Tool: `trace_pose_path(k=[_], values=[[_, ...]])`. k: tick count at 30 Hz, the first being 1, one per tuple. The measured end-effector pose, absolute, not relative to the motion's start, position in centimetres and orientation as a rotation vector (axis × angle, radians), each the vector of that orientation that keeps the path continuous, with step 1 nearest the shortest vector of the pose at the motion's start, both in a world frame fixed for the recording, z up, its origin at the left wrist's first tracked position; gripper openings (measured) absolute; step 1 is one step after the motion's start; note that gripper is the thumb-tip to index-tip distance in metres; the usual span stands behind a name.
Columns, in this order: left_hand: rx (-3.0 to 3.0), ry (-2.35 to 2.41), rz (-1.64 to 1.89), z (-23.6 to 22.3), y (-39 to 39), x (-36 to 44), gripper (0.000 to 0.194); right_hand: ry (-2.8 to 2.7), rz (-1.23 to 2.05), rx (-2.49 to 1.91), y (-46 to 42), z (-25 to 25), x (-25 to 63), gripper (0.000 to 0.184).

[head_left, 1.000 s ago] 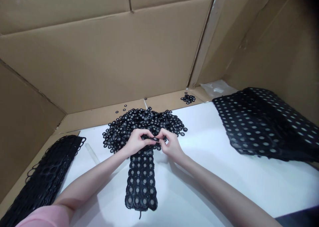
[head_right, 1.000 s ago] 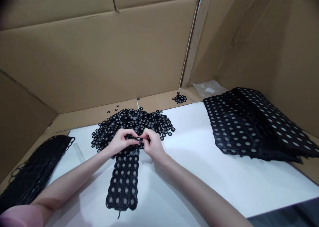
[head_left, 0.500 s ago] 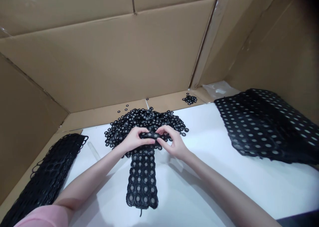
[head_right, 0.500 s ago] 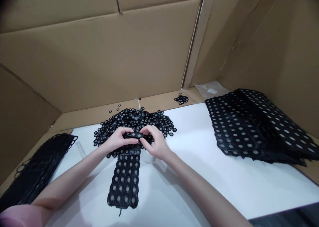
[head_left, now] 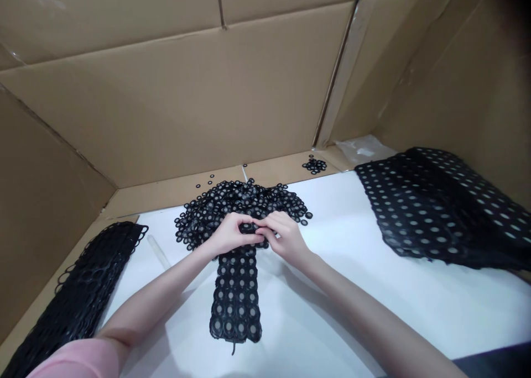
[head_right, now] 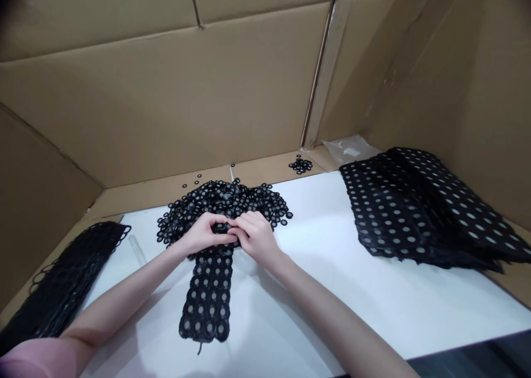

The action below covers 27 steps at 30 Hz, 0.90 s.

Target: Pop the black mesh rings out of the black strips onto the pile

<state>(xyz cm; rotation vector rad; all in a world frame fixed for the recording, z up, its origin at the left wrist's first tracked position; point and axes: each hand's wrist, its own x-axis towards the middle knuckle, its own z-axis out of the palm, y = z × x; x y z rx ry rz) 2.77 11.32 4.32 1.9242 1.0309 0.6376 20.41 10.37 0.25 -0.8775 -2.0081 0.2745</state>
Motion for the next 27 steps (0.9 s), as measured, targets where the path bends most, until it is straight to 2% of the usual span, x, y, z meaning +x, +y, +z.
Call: trace_pose_path(k=[6, 12, 20, 24, 27], values=[[1.886, 1.049, 0.652, 4.0, 11.0, 3.4, 0.013, -1.88, 0.328, -0.961, 9.8, -0.3, 19.6, 0.022], [1.847, 1.082, 0.666, 3.3, 10.9, 3.5, 0.013, -1.803, 0.392, -1.023, 10.0, -0.3, 19.1, 0.023], [1.871, 1.147, 0.683, 2.9, 10.6, 3.1, 0.021, -1.74, 0.483, -1.107, 11.0, -0.3, 19.4, 0.022], [1.567, 1.2, 0.918, 2.9, 10.4, 2.3, 0.043, -1.659, 0.484, -1.082, 11.2, 0.6, 19.6, 0.022], [1.368, 1.156, 0.93, 2.5, 10.2, 1.8, 0.036, -1.656, 0.474, -1.074, 11.5, 1.0, 19.5, 0.022]])
